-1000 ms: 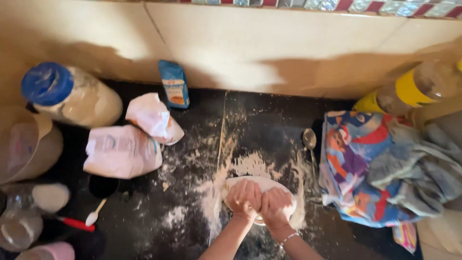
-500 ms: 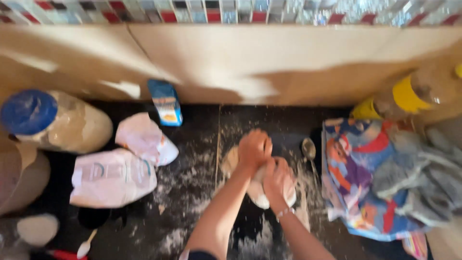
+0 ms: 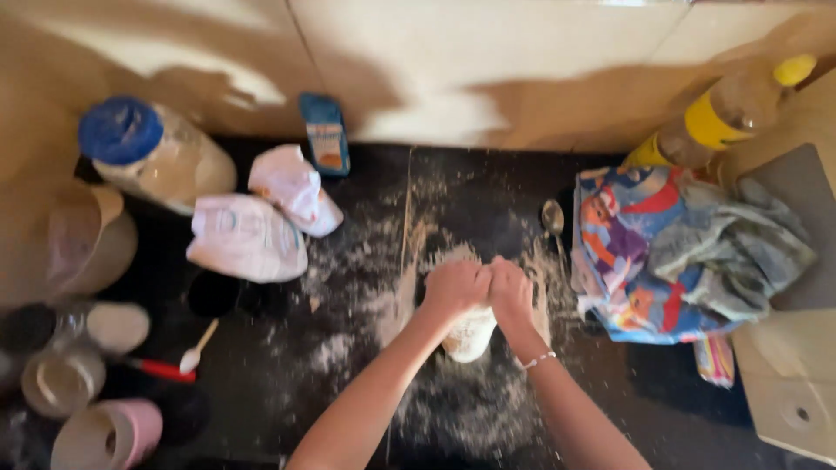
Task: Kneading dough on a floured countertop in a kitchen environment.
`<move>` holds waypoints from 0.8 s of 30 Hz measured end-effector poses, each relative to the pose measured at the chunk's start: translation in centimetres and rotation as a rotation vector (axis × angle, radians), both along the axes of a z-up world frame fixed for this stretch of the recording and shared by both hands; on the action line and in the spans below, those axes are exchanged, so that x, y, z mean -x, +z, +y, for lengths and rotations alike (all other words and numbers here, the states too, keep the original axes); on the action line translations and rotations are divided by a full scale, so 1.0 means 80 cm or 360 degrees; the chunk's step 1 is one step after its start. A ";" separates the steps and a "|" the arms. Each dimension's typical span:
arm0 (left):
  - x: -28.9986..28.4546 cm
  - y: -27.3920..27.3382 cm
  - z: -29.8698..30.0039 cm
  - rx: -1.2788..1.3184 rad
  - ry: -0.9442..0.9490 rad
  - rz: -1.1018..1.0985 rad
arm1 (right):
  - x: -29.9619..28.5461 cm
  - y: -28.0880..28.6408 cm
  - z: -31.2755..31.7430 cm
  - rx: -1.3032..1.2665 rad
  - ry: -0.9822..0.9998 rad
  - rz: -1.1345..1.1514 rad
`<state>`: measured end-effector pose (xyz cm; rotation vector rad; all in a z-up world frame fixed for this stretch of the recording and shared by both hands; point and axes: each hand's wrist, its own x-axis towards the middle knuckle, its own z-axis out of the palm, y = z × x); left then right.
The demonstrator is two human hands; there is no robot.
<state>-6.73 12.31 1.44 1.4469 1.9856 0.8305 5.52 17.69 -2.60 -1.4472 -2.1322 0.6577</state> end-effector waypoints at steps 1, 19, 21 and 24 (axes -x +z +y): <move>-0.020 0.010 -0.036 0.0004 0.0013 -0.0015 | -0.015 0.032 -0.035 0.0004 0.0013 -0.0015; 0.017 -0.080 0.039 -0.0991 0.0387 0.0783 | 0.037 0.025 0.025 -0.0639 0.0261 -0.0011; 0.033 -0.111 0.071 -0.0928 0.0439 0.0783 | 0.053 0.034 0.046 -0.0546 0.0134 0.0139; 0.056 -0.065 0.123 -0.0974 0.0318 0.0738 | 0.068 0.002 0.077 -0.0417 -0.0122 0.0032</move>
